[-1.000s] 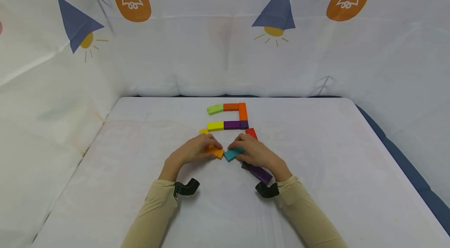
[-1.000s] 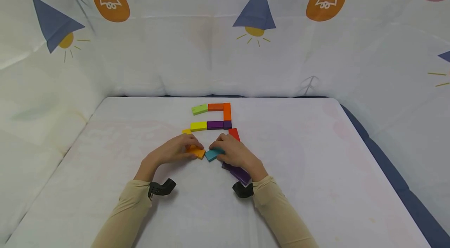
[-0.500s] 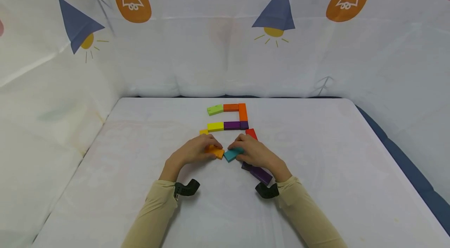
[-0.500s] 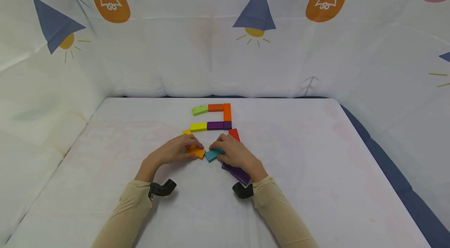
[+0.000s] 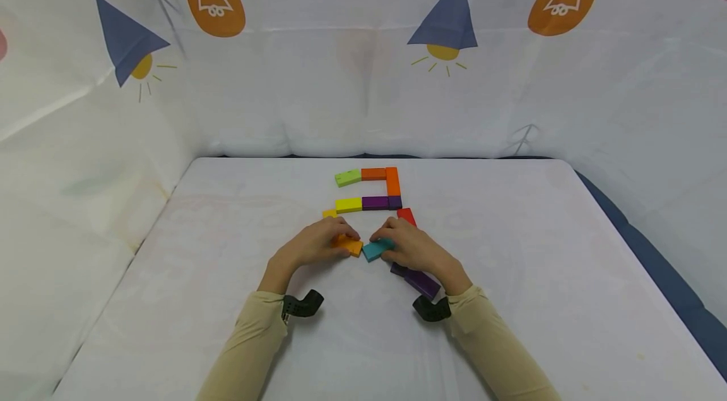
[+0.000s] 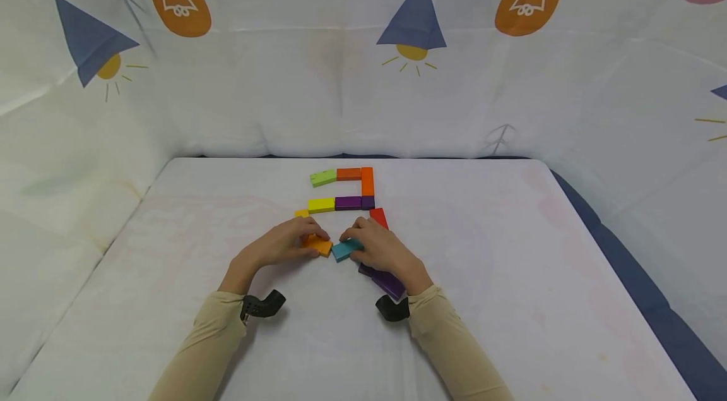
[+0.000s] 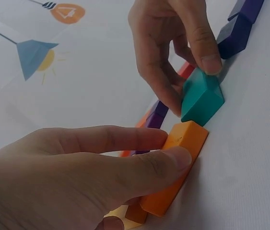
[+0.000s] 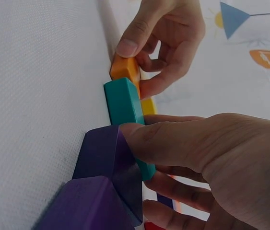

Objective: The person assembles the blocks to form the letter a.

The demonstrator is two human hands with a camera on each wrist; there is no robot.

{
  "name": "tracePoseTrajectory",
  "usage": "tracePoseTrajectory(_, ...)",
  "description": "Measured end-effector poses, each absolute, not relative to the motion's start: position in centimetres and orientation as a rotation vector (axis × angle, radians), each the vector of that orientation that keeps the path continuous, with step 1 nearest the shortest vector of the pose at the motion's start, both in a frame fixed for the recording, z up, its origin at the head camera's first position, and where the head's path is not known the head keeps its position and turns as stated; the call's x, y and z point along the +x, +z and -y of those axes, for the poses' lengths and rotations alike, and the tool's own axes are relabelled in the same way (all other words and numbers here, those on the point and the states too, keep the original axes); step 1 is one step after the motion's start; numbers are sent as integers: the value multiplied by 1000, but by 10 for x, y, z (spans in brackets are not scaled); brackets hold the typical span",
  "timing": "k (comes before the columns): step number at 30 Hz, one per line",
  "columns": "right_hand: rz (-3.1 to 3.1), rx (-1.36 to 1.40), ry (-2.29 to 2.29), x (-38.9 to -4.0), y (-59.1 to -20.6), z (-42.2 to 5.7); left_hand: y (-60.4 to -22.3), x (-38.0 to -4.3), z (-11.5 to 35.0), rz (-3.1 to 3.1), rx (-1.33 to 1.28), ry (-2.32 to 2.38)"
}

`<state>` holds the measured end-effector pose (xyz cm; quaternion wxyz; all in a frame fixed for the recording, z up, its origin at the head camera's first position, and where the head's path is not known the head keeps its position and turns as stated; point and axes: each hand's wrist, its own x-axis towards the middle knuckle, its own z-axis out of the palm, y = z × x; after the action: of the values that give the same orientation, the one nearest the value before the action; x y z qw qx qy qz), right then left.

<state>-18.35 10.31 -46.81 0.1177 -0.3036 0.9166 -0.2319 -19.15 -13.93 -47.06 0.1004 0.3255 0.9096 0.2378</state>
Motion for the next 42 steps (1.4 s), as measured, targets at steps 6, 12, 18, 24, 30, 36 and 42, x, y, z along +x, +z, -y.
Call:
tracePoseTrajectory(6, -2684, -865, -683, -184, -468, -103, -470, -192, 139, -2683, 973, 712)
tracePoseTrajectory(12, -2668, -851, -715, -187, -467, -108, -470, -192, 139, -2673, 942, 715)
tracePoseTrajectory(18, -2707, -769, -839, -194, -462, -124, -471, -192, 140, -2679, 921, 705)
tracePoseTrajectory(24, -2771, -697, -870, -198, -458, -140, -471, -192, 140, -2671, 916, 711)
tracePoseTrajectory(30, -2765, -662, -905, -200, -458, -145, -470, -191, 140, -2659, 905, 717)
tracePoseTrajectory(36, -2790, -677, -886, -202, -463, -148, -468, -190, 140, -2660, 917, 702)
tracePoseTrajectory(42, -2750, -648, -873, -203, -465, -150, -467, -189, 139, -2665, 923, 697)
